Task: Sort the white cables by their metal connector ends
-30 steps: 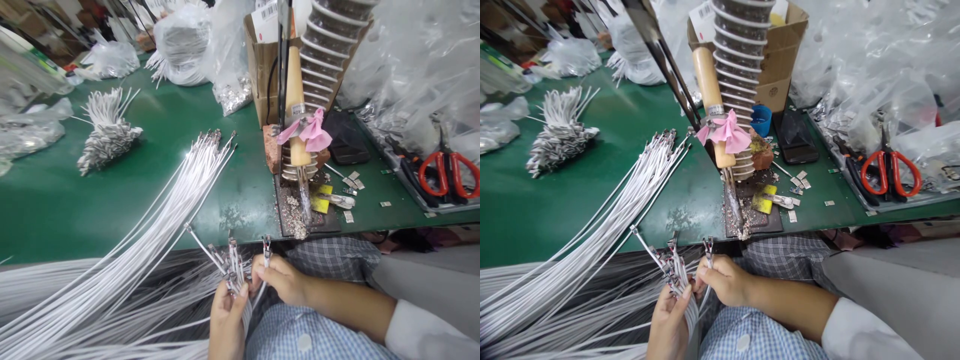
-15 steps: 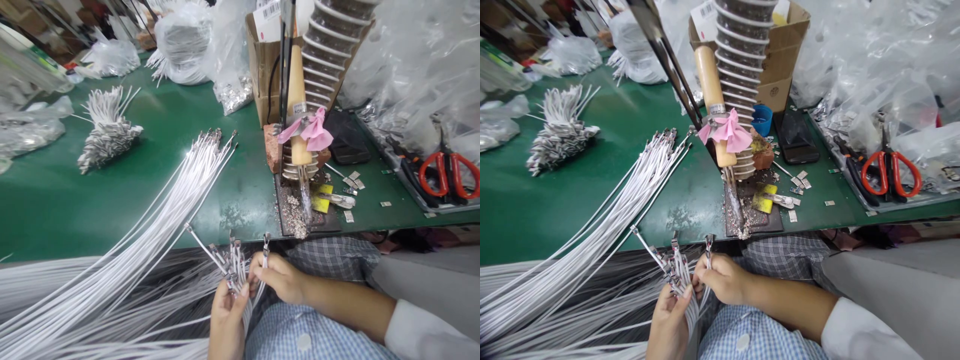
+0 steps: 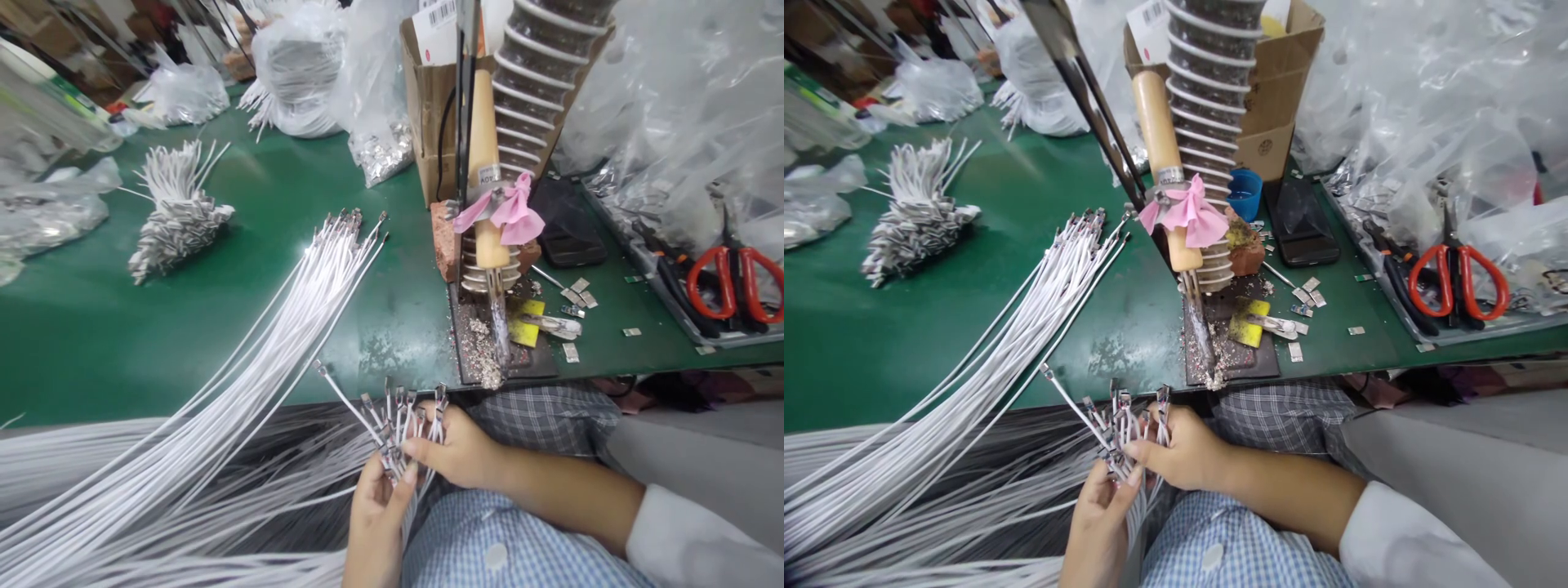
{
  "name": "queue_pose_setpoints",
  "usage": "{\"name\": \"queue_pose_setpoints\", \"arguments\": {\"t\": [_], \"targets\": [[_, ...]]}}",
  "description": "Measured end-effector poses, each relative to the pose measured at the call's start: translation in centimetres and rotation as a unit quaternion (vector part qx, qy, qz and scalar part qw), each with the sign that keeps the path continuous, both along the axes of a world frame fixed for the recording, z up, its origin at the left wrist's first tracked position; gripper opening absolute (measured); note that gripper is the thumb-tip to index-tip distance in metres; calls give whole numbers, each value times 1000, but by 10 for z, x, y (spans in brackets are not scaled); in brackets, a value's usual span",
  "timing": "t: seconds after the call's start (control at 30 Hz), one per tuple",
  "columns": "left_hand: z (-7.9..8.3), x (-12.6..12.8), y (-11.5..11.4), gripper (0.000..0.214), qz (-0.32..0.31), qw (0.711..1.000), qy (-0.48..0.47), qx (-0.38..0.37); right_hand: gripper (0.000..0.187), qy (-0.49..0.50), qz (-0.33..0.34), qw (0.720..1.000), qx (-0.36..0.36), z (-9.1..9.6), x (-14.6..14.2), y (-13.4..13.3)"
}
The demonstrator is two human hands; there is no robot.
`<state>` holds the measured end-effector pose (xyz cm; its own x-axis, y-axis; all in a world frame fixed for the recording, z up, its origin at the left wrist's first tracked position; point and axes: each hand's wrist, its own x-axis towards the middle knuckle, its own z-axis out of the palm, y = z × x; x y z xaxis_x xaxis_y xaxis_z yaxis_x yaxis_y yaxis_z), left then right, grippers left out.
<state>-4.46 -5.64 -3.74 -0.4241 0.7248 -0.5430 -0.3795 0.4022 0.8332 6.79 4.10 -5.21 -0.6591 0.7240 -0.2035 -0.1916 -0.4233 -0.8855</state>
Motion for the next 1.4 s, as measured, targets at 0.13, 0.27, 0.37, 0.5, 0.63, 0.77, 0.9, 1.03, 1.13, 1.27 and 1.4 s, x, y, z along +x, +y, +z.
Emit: {"name": "queue_pose_setpoints", "arguments": {"t": [0.13, 0.27, 0.37, 0.5, 0.63, 0.77, 0.9, 1.03, 1.13, 1.27, 1.4], "targets": [[-2, -1, 0, 40, 12, 1000, 5, 2, 17, 15, -5, 1000, 25, 0, 1, 4], [-2, -2, 3, 36, 38, 999, 12, 1, 16, 38, -15, 998, 47, 2, 3, 7], [-2, -2, 5, 34, 43, 999, 19, 7, 12, 64, -21, 996, 56, 3, 3, 8], [-3, -2, 4, 29, 20, 1000, 13, 11, 13, 68, -22, 994, 79, 2, 3, 9], [-4, -2, 2, 33, 12, 1000, 14, 11, 20, 12, -17, 998, 56, -2, 2, 7], [-2, -1, 3, 33, -9, 1000, 12, 5, 18, -11, -10, 1000, 25, -3, 1, 6], [-2, 0, 5, 37, -11, 1000, 5, 20, 20, -12, -30, 997, 72, 0, 3, 8], [-4, 1, 5, 36, -8, 1000, -10, 24, 18, -11, -28, 997, 75, 4, 4, 10], [-2, 3, 5, 37, 14, 1000, -14, 23, 18, -6, -23, 997, 77, 6, 5, 11], [4, 9, 8, 37, 38, 999, -6, 28, 19, 7, -13, 996, 90, 6, 5, 12], [8, 13, 12, 39, 60, 998, -21, 25, 15, -5, -7, 998, 62, 4, 6, 9]]}}
